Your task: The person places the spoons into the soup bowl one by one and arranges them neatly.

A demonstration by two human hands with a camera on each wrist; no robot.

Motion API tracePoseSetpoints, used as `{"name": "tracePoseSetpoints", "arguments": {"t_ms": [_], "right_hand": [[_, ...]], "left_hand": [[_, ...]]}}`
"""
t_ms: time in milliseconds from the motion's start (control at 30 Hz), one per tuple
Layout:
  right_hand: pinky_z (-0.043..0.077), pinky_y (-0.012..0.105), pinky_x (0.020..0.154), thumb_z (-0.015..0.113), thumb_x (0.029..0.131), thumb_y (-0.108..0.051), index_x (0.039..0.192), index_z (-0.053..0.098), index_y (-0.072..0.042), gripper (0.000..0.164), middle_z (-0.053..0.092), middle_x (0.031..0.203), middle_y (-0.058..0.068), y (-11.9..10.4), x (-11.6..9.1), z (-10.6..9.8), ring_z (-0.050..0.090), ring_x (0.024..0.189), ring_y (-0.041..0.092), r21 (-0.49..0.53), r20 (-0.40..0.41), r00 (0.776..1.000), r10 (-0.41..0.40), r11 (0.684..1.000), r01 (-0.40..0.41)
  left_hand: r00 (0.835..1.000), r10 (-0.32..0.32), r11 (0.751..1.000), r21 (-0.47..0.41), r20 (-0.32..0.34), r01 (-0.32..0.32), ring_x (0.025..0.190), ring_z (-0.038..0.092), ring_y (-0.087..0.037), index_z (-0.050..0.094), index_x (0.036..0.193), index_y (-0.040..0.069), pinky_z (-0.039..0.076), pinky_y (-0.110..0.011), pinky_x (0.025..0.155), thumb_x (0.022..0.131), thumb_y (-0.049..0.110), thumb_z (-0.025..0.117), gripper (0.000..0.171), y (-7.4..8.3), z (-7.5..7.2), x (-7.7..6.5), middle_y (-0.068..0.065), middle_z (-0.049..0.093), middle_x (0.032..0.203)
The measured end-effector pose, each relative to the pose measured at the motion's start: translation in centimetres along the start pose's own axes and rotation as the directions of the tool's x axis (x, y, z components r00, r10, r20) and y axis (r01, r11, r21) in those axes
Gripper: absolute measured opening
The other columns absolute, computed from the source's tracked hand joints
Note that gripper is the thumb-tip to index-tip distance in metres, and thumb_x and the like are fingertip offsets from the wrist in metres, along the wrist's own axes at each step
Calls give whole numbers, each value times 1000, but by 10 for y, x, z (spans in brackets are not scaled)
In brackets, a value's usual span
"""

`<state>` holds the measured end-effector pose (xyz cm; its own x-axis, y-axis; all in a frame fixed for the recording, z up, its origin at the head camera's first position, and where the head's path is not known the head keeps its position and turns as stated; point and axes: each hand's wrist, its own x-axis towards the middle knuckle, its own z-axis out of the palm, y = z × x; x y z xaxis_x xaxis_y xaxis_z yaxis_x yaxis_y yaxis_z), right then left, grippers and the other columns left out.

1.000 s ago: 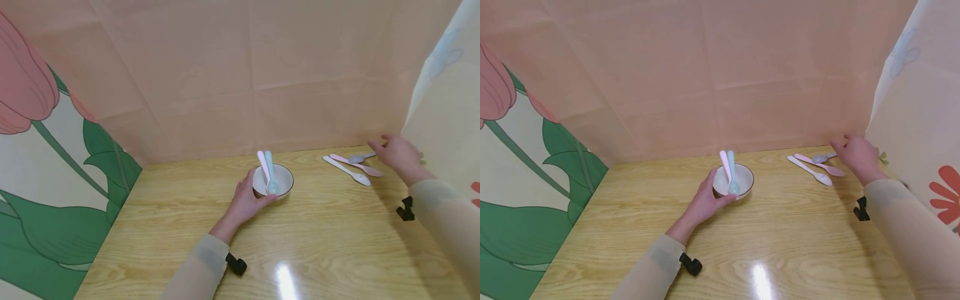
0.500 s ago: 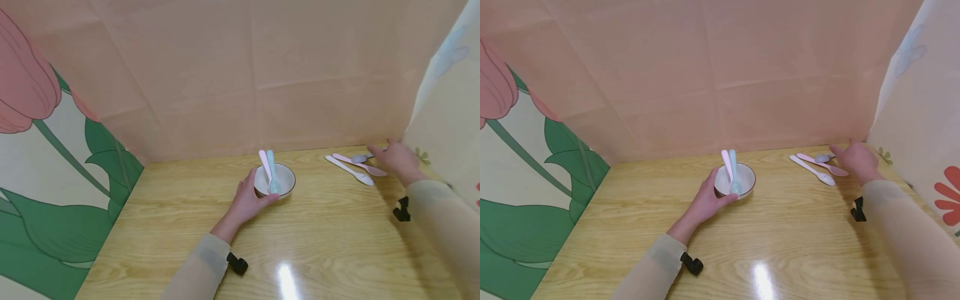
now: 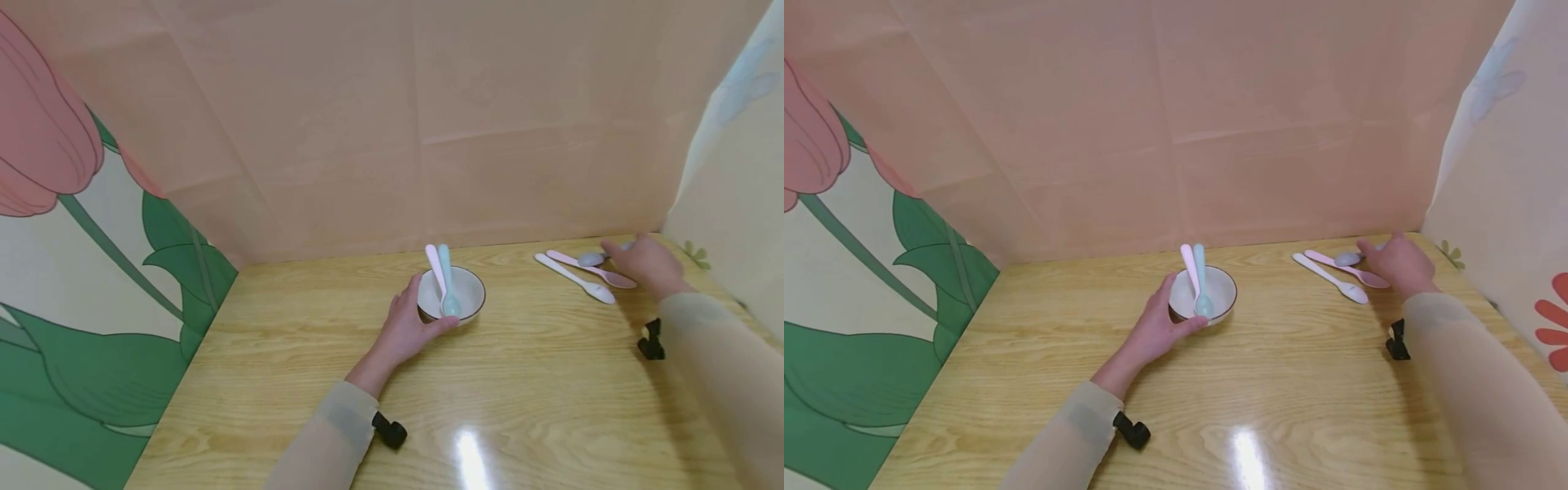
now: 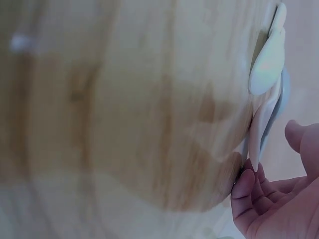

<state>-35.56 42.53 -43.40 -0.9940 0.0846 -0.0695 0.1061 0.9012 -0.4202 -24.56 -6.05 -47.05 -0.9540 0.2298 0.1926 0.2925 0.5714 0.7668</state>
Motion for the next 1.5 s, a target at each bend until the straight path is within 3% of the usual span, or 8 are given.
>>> {"name": "tracePoseSetpoints", "arguments": {"t_ms": [67, 333, 400, 600, 1000, 1233, 1367, 1500], "right_hand": [[46, 77, 97, 33, 110, -72, 151, 26, 32, 112, 35, 151, 54, 0, 0, 0, 44, 130, 73, -9, -1, 1000, 5, 1000, -5], [53, 55, 64, 38, 110, -68, 116, 59, 24, 94, 60, 125, 49, -2, -3, -1, 64, 103, 62, -13, -25, 1000, 2, 1000, -2], [52, 51, 60, 38, 109, -70, 109, 62, 20, 94, 63, 119, 47, -1, -1, 0, 66, 98, 59, -19, -23, 1000, 2, 1000, -2], [50, 48, 58, 39, 108, -73, 94, 65, 9, 87, 67, 107, 40, 1, 4, 1, 67, 89, 49, -39, 6, 1000, 7, 999, -7], [51, 52, 63, 37, 107, -76, 108, 61, 15, 94, 61, 120, 45, 5, 10, 3, 64, 99, 54, -54, 58, 998, -2, 999, 5], [46, 76, 88, 33, 109, -75, 134, 42, 31, 109, 30, 136, 59, -4, 7, 8, 31, 129, 71, -56, 61, 998, -28, 998, 31], [36, 79, 98, 29, 108, -77, 136, 38, 31, 111, 28, 134, 61, -6, 8, 14, 24, 127, 75, -79, 50, 998, -46, 996, 50], [27, 86, 97, 24, 105, -83, 150, 29, 24, 116, 19, 143, 61, -9, 9, 18, 16, 128, 81, -88, 88, 996, -31, 995, 38]], "left_hand": [[1000, 0, 1000, -1, 2, 0, 142, 52, -25, 32, 171, 25, 19, -52, 131, 89, 62, 89, 106, 0, 0, 0, 1, 56, 154], [1000, -16, 1000, 2, 9, 16, 144, 50, -28, 31, 172, 25, 25, -54, 129, 89, 64, 88, 108, 1, -1, 0, 0, 55, 156], [1000, -18, 1000, 7, 8, 18, 143, 50, -28, 30, 172, 25, 30, -54, 126, 88, 65, 88, 109, 1, -1, 0, 1, 55, 157], [1000, -9, 1000, 4, 5, 9, 144, 51, -27, 31, 171, 25, 24, -53, 130, 89, 64, 88, 108, 1, -1, 0, 0, 55, 156], [1000, -26, 1000, -12, 5, 26, 143, 50, -28, 31, 172, 27, 29, -55, 127, 89, 62, 89, 107, 3, -1, -1, 1, 56, 156], [999, -36, 999, -10, 10, 36, 148, 48, -29, 28, 173, 26, 16, -55, 133, 89, 63, 88, 110, 1, -3, -2, 1, 53, 161], [999, -46, 999, -11, 10, 46, 148, 47, -30, 27, 174, 26, 25, -57, 130, 89, 63, 88, 111, -1, -4, -2, 1, 52, 162], [998, -60, 998, -13, 12, 60, 148, 46, -32, 26, 175, 26, 34, -60, 124, 89, 63, 88, 112, -2, -4, -2, 0, 51, 162]]}}
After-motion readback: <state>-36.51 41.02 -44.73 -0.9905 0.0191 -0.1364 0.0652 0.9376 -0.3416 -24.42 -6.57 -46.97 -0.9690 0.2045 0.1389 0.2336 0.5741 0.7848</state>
